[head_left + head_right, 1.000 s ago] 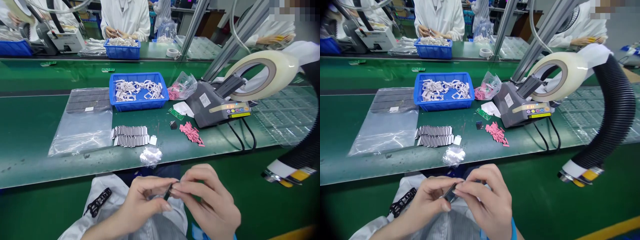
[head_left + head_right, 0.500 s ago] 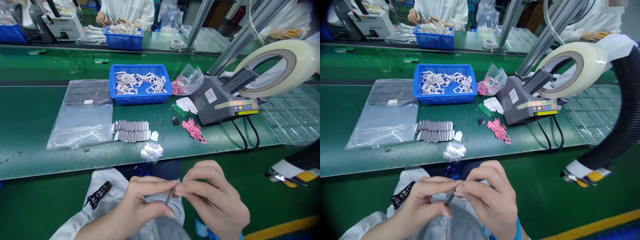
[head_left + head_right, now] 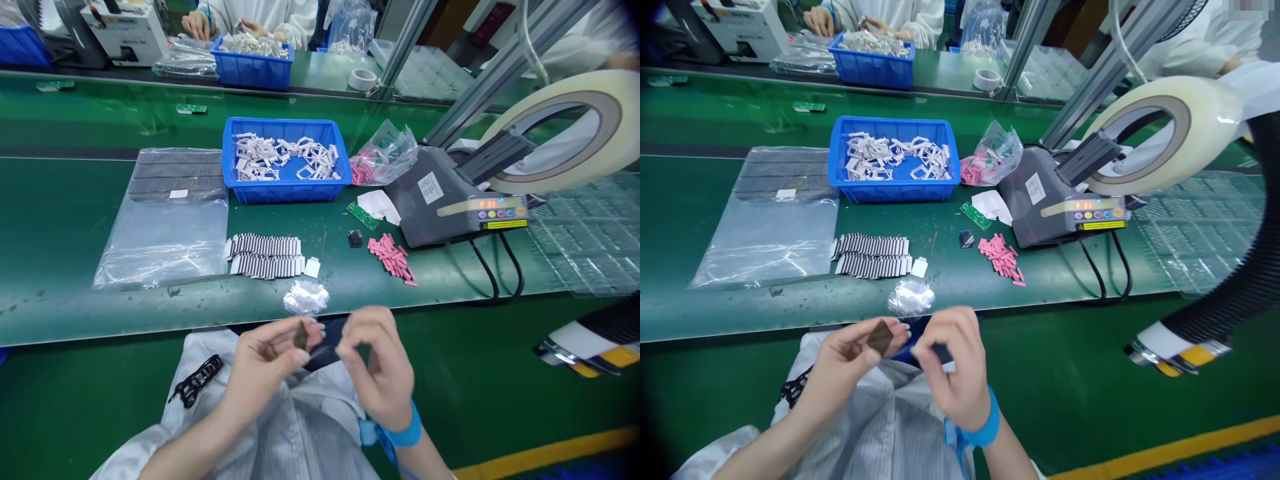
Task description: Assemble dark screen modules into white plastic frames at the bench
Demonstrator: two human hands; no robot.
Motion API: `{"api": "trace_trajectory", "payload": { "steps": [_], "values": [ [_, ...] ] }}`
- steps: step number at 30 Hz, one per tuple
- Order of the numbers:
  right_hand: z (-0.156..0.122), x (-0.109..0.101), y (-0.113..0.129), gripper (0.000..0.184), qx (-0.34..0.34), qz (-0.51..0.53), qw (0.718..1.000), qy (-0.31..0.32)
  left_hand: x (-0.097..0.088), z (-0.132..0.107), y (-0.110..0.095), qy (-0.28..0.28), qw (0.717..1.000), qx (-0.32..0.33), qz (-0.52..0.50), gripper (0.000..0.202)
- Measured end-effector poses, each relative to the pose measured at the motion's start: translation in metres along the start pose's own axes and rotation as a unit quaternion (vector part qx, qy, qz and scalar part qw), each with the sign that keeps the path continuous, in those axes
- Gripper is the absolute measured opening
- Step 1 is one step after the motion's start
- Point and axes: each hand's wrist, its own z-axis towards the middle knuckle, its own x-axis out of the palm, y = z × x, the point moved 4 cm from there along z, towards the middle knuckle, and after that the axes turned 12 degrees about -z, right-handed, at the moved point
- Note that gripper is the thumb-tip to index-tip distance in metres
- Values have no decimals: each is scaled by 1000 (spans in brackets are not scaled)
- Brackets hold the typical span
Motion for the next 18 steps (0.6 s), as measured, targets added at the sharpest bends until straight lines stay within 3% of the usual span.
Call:
{"api": "trace_trajectory", "payload": {
  "steps": [2,4,6,8,11,15,18],
  "values": [
    [1,23,-19,14,65,-15,998,16,-14,3,0,-59,998,14,-17,34],
    [1,42,-35,11,76,-84,993,10,-26,3,-2,-100,995,21,-17,37],
    [-1,52,-44,7,60,-123,991,-2,-34,1,-4,-119,993,17,-5,41],
    [-3,53,-42,12,-4,-140,990,12,-37,1,-6,-125,992,9,17,44],
    [-3,39,-25,23,-110,-156,981,45,-36,3,-5,-108,993,-12,46,46],
    [5,15,1,35,-161,-120,978,51,-24,9,3,-36,996,-49,61,42],
    [7,8,16,29,-193,-118,974,30,-11,9,5,43,996,-53,52,41]
  ]
}}
